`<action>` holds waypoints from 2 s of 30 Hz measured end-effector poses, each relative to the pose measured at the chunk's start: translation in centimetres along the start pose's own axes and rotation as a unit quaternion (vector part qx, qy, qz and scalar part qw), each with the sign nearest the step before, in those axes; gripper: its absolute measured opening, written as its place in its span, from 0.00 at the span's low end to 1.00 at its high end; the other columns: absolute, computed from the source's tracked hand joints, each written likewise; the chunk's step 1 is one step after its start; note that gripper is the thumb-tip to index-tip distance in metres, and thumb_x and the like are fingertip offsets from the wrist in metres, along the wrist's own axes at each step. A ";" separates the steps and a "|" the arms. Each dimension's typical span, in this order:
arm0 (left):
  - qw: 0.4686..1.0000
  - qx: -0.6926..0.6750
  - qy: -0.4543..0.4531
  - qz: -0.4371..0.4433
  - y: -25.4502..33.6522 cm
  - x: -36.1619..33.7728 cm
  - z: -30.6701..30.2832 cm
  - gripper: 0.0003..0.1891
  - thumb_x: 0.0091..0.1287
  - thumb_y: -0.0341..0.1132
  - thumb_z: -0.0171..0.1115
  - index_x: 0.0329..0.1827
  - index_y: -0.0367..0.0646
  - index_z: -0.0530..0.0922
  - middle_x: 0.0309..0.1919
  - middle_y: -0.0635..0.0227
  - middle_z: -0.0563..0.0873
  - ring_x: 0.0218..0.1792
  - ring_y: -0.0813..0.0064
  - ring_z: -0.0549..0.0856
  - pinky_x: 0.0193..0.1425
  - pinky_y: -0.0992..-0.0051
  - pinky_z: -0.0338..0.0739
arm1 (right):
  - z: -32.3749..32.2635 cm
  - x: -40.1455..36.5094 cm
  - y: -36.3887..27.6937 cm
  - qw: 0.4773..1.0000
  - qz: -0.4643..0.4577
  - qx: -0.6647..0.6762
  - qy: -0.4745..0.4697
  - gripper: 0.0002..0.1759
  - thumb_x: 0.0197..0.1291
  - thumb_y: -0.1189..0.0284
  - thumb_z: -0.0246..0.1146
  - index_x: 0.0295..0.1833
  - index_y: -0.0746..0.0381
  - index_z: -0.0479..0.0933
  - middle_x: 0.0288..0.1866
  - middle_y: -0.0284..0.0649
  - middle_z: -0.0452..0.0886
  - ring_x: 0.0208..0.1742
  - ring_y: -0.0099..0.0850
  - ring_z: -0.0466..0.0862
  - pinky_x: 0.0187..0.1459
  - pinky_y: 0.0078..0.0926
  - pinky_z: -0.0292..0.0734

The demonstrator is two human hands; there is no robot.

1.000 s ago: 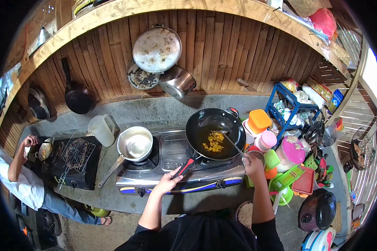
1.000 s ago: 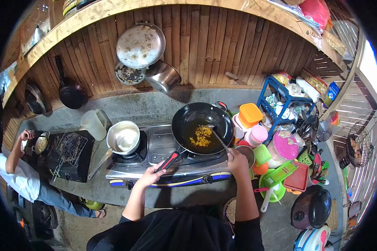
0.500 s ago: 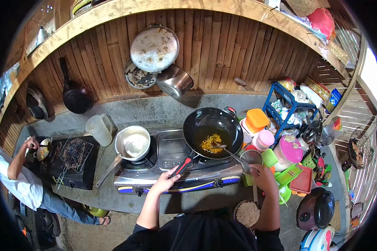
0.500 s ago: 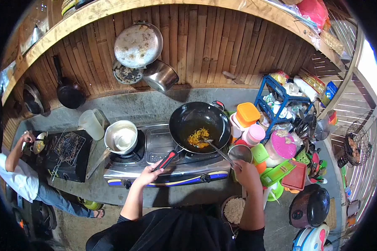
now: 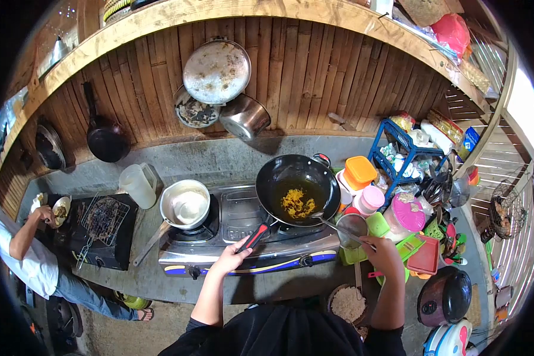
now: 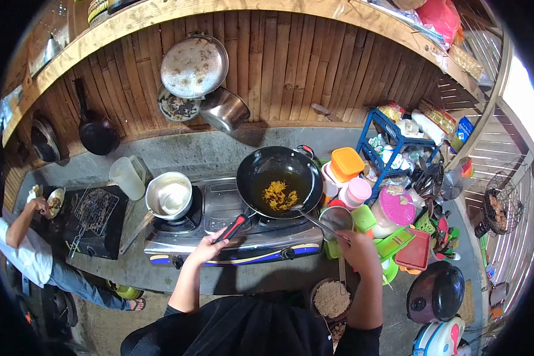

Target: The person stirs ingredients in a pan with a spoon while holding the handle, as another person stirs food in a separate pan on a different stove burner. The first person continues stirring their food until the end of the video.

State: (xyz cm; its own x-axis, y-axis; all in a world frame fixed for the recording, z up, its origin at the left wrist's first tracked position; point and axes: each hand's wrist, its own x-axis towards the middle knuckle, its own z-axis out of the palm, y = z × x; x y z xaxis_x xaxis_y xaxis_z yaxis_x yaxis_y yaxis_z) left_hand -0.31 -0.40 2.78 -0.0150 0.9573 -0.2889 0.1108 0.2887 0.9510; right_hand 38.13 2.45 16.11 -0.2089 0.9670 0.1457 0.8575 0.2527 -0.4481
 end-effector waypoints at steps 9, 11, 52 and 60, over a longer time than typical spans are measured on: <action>0.999 0.013 0.008 0.028 -0.9 0.4 -0.1 0.25 0.64 0.35 0.61 0.65 0.46 0.69 0.40 0.77 0.79 0.40 0.84 0.73 0.49 0.84 0.67 | 6.4 2.5 0.8 0.998 -0.007 0.054 0.009 0.13 0.56 0.73 0.59 0.47 0.64 0.79 0.41 0.50 0.82 0.44 0.46 0.82 0.45 0.34 0.76; 1.000 -0.003 0.003 0.015 -0.7 0.3 -0.2 0.25 0.64 0.35 0.61 0.65 0.47 0.69 0.40 0.77 0.80 0.40 0.84 0.73 0.49 0.84 0.67 | 7.6 3.1 0.7 0.995 -0.039 0.079 0.037 0.12 0.57 0.72 0.59 0.46 0.62 0.79 0.38 0.52 0.81 0.42 0.48 0.82 0.44 0.38 0.76; 0.999 0.028 0.016 0.039 -0.8 0.3 0.1 0.25 0.65 0.31 0.60 0.66 0.43 0.68 0.55 0.67 0.78 0.55 0.79 0.73 0.62 0.80 0.62 | -1.4 0.6 -0.1 0.999 -0.018 -0.029 0.002 0.15 0.53 0.71 0.61 0.47 0.61 0.80 0.35 0.51 0.82 0.35 0.45 0.82 0.39 0.35 0.75; 1.000 0.004 0.008 0.023 -0.3 0.0 0.3 0.25 0.65 0.31 0.60 0.66 0.43 0.68 0.55 0.68 0.78 0.56 0.79 0.73 0.63 0.80 0.61 | 3.1 2.5 2.9 0.998 0.002 0.057 0.008 0.14 0.54 0.72 0.60 0.47 0.58 0.81 0.40 0.47 0.82 0.41 0.45 0.82 0.44 0.37 0.76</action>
State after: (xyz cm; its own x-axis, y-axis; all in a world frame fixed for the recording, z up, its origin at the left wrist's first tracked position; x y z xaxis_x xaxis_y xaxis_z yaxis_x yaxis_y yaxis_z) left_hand -0.02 -0.50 2.47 -0.0257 0.9696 -0.2435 0.1195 0.2448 0.9622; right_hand 38.61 5.73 12.41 -0.1973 0.9677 0.1572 0.7992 0.2516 -0.5459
